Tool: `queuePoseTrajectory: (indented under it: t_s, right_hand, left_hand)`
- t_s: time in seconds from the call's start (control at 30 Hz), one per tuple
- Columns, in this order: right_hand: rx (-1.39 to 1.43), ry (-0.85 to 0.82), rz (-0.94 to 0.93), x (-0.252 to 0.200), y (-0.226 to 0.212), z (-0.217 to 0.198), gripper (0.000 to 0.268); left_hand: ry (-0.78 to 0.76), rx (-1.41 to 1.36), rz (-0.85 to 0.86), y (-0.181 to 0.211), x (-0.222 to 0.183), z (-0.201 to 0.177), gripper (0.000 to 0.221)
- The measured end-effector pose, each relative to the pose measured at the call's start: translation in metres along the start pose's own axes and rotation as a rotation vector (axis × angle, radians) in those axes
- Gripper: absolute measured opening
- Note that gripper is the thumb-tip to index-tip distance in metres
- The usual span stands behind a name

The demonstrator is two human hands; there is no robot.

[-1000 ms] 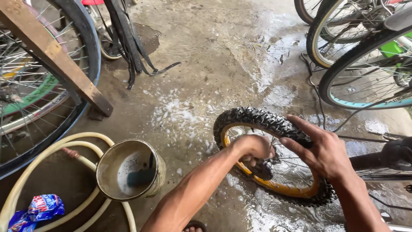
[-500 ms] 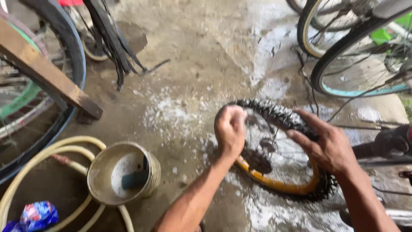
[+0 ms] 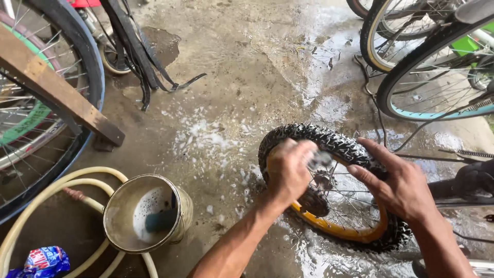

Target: The person cleans a small bicycle tire and rim with soapy water and a brush.

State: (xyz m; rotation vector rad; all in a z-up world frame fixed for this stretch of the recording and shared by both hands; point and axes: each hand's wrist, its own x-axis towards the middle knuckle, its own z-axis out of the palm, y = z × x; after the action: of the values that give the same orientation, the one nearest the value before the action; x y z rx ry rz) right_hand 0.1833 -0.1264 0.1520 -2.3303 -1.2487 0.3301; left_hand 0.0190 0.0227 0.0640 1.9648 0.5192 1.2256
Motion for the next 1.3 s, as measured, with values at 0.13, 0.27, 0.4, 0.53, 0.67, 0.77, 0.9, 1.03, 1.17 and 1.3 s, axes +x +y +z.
queuePoseTrajectory:
  t_s: [0.13,0.27,0.4,0.53,0.67,0.77,0.9,1.03,1.17,1.3]
  right_hand:
    - [-0.023,0.003,0.01,-0.003,-0.003,-0.003,0.079]
    - [-0.024,-0.005,0.074,0.003,-0.002,-0.005,0.079]
    - [0.038,-0.067,0.151,-0.003,0.012,-0.004,0.079]
    - [0.162,-0.043,0.087,-0.003,0.008,-0.007,0.081]
    - [0.102,-0.12,0.214,-0.005,0.002,-0.009,0.085]
    - [0.055,-0.151,0.217,-0.009,-0.012,-0.009,0.089]
    - [-0.075,-0.191,0.201,-0.013,-0.027,-0.005,0.089]
    - [-0.142,-0.174,0.131,-0.018,-0.038,-0.003,0.089]
    - [-0.081,-0.15,0.111,-0.014,-0.028,-0.005,0.093]
    - [-0.088,-0.314,0.327,-0.013,-0.016,-0.015,0.089]
  left_hand:
    - [0.185,0.113,0.169,-0.037,-0.007,-0.005,0.015]
    - [-0.265,0.061,0.108,-0.09,-0.063,0.016,0.029]
    - [-0.576,-0.186,-0.205,-0.099,-0.072,0.02,0.042]
    - [-0.506,-0.01,-0.186,-0.04,-0.055,0.01,0.036]
    - [-0.937,0.479,-0.101,-0.014,-0.049,0.01,0.044]
    - [-1.191,0.505,-0.245,-0.031,-0.05,0.019,0.058]
    - [-1.267,0.375,-0.348,-0.062,-0.055,0.041,0.058]
    - [-1.289,0.369,-0.321,-0.08,-0.068,0.055,0.054]
    - [-1.293,0.391,-0.242,-0.093,-0.052,0.057,0.049]
    - [-1.131,0.274,-0.268,-0.068,-0.067,0.019,0.068]
